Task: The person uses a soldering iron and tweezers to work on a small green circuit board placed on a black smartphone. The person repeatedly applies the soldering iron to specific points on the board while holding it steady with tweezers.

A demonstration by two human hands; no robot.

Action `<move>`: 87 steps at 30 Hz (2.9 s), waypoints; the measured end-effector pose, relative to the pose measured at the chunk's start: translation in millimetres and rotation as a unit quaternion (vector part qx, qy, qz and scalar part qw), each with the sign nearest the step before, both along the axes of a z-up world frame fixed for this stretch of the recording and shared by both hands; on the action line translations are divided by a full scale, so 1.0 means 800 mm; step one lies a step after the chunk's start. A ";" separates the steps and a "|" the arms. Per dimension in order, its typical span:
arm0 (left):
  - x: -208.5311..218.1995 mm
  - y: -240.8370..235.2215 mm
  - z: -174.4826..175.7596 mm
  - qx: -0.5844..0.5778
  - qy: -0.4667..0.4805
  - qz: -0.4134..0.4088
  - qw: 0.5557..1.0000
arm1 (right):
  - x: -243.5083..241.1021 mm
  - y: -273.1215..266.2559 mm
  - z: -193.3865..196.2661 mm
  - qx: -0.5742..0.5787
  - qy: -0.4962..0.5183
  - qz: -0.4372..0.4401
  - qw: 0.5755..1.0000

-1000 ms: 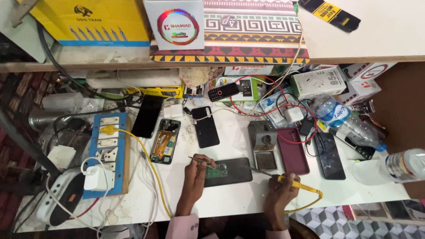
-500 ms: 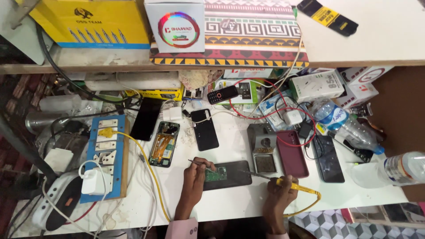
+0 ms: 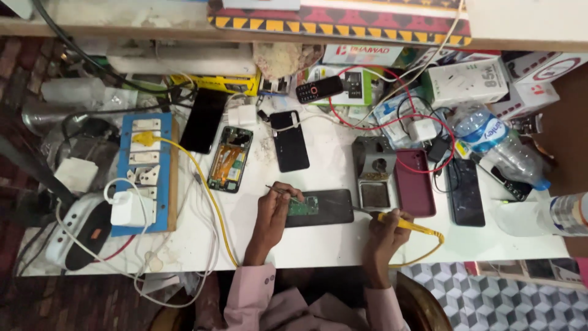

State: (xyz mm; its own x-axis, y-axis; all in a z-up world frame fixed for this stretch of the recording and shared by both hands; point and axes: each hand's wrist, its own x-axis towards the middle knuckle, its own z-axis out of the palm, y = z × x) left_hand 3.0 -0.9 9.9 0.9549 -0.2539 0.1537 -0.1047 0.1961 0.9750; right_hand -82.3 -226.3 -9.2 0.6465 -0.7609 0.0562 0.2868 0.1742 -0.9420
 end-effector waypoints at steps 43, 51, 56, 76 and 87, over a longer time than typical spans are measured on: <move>-0.007 0.000 -0.008 0.015 -0.042 0.003 0.999 | 0.000 0.004 0.002 -0.029 0.048 0.014 0.998; -0.008 -0.001 -0.013 -0.007 -0.066 0.019 0.998 | -0.006 -0.001 -0.009 -0.047 0.021 0.041 0.998; -0.003 -0.002 -0.010 0.002 -0.014 0.010 1.000 | 0.003 0.003 -0.004 -0.022 0.060 -0.001 0.998; 0.002 -0.001 0.000 0.038 -0.052 0.011 0.998 | 0.008 0.003 0.007 -0.068 0.044 0.015 0.997; -0.006 0.002 0.002 0.046 -0.048 0.002 0.998 | 0.001 0.007 0.010 -0.039 0.071 -0.002 0.997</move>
